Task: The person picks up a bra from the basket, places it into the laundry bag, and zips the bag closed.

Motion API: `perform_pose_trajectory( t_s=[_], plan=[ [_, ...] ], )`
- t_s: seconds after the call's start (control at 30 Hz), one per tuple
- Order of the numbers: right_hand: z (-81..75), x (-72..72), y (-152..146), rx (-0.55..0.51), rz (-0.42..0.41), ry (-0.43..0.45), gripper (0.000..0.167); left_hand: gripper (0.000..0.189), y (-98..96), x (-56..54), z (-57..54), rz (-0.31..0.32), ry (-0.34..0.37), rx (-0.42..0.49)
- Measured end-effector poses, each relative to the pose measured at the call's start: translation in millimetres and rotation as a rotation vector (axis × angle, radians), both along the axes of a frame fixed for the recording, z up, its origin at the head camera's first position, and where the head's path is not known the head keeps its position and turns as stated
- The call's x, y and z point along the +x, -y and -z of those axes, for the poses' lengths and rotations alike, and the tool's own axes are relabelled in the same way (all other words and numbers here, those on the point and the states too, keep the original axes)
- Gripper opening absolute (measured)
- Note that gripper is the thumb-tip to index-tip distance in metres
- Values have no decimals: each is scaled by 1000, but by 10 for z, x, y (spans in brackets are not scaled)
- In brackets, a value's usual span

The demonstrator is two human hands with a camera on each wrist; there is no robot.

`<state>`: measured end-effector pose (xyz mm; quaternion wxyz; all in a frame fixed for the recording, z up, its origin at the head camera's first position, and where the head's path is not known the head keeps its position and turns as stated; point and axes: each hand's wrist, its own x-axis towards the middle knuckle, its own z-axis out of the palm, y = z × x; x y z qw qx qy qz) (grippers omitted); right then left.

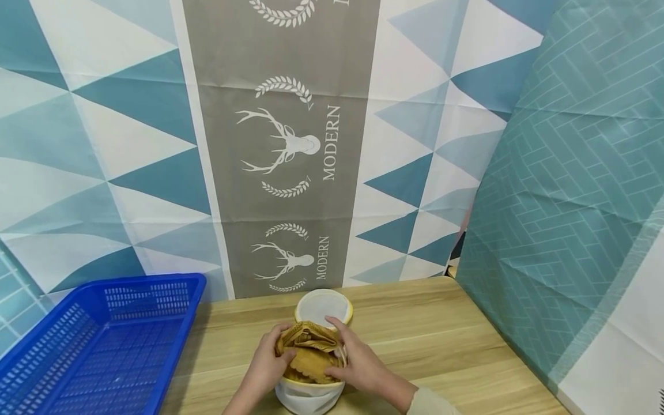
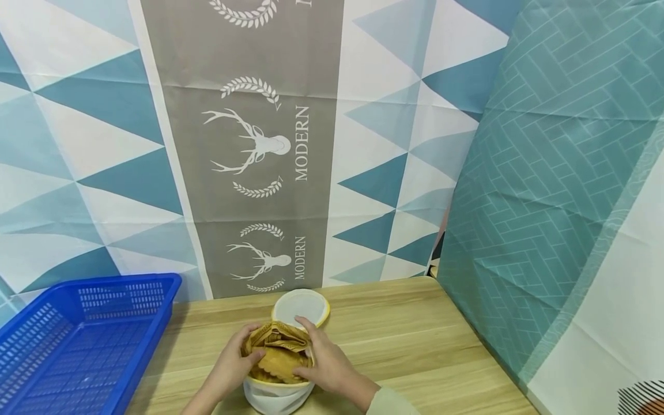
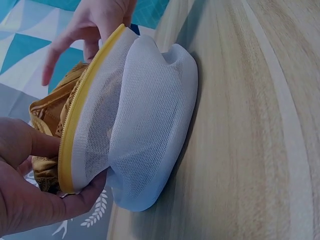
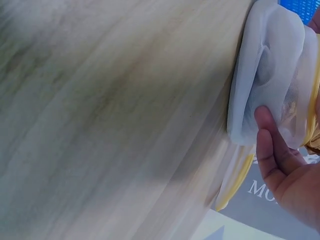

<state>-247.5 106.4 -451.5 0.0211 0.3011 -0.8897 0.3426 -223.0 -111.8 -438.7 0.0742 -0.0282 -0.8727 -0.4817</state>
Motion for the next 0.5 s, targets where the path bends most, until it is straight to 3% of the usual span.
perform_pose_trajectory(
  t_s=[0.37,0.5],
  plan=[
    [-45,-65,-28,50,-43,88,48,29,-20,16,-14,33,-40,22],
    [-60,-65,-28,57,-55,97,41,25,-29,5,-29,45,0,55]
  ],
)
